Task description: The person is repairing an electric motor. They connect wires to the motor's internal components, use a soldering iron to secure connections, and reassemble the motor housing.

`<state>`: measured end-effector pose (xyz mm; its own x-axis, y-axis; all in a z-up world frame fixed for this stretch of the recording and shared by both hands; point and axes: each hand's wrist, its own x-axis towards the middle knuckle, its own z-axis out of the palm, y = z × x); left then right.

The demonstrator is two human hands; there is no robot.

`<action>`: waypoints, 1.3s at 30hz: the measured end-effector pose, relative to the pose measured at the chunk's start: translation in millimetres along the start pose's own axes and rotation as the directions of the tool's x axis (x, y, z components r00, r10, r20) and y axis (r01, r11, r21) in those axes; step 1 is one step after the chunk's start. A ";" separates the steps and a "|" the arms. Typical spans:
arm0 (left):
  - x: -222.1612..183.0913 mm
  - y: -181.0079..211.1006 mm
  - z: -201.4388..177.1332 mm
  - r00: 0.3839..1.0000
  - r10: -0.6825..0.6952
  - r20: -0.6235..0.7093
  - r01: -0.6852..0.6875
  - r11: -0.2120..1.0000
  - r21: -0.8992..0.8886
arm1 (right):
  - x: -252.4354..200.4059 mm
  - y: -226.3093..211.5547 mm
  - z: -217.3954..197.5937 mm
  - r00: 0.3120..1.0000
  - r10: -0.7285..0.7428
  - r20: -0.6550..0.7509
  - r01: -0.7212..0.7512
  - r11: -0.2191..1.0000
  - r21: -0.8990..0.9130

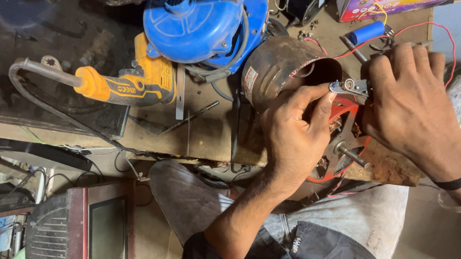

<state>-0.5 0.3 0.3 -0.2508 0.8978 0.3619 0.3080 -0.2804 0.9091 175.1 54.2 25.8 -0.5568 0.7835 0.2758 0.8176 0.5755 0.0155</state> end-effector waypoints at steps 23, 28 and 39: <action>1.9 0.1 -1.9 0.999 0.048 -0.004 -0.048 0.999 0.001 | 28.0 48.7 -16.3 0.462 0.248 0.852 -0.633 0.765 0.120; 1.3 -1.7 -3.5 1.000 0.009 0.000 -0.009 1.000 -0.001 | 47.0 62.8 1.2 0.468 0.102 0.878 -0.603 0.763 0.233; 2.8 -0.1 -5.3 0.997 0.077 -0.023 -0.076 0.996 0.056 | 40.0 61.2 1.2 0.464 0.112 0.879 -0.703 0.651 0.288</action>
<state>-6.1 1.1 2.3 -0.2470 0.8655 0.4358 0.3771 -0.3284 0.8660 202.7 121.0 36.7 -0.2956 0.6337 -0.7149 0.8809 -0.1087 -0.4606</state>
